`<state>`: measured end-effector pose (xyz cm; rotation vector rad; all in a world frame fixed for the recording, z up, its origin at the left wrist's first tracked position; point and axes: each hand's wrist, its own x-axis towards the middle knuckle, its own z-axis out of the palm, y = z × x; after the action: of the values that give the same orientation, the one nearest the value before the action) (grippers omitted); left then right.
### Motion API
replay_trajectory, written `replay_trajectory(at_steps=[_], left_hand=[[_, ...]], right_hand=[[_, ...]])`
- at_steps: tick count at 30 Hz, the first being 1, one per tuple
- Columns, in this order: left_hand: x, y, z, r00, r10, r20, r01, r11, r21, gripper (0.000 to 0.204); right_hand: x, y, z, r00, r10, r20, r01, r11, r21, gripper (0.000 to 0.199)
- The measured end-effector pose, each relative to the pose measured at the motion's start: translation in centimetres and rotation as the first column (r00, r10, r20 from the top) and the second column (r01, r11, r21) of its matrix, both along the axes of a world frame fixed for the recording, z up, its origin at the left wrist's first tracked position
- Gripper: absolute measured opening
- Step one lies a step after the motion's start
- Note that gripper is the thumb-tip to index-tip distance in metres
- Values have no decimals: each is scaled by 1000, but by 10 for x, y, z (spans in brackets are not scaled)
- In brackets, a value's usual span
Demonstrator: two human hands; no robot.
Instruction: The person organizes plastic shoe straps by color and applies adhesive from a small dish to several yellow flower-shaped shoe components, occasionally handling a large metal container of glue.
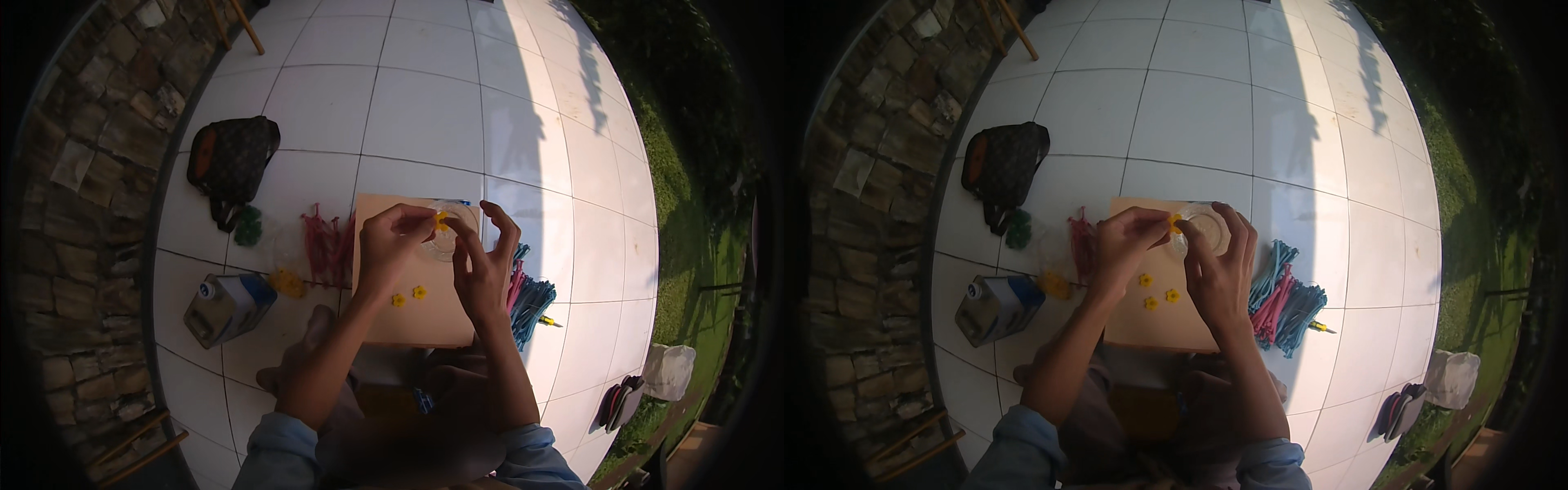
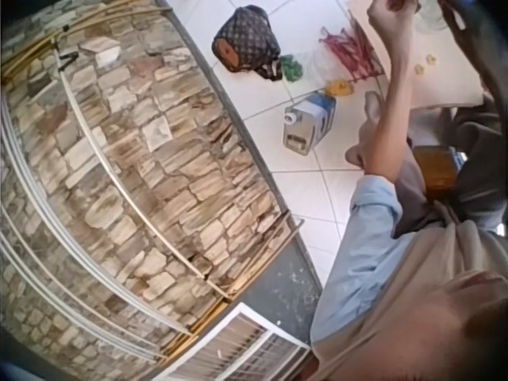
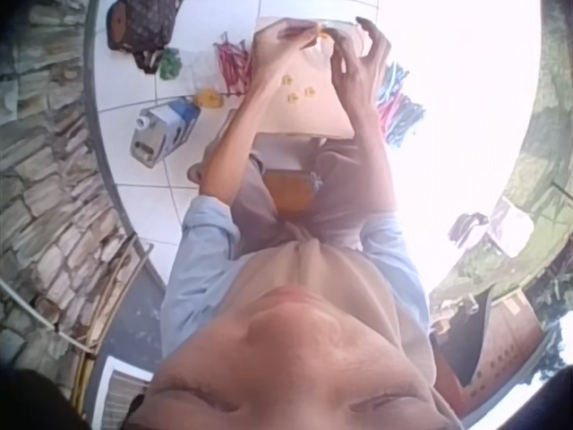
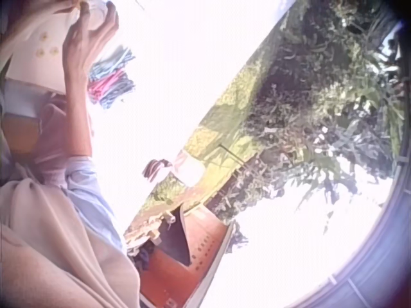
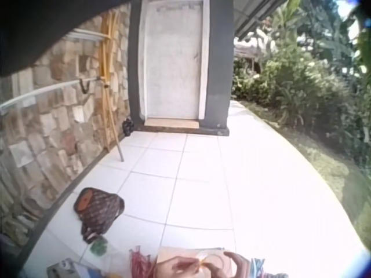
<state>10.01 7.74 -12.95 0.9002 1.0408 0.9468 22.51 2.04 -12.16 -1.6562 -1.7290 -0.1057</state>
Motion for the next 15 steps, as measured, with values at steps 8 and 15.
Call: replay_trajectory(at_steps=[8, 15], left_hand=[[-5, -2, 3, 1000, 6, -1, -6, 998, 66, 14], [-6, -1, 3, 1000, 12, 14, -13, 999, 49, 14]], right_hand=[[-5, 1, 2, 997, 17, 79, -20, 999, 44, 42], [-5, 1, -1, 995, 10, 99, -13, 999, 31, 41]])
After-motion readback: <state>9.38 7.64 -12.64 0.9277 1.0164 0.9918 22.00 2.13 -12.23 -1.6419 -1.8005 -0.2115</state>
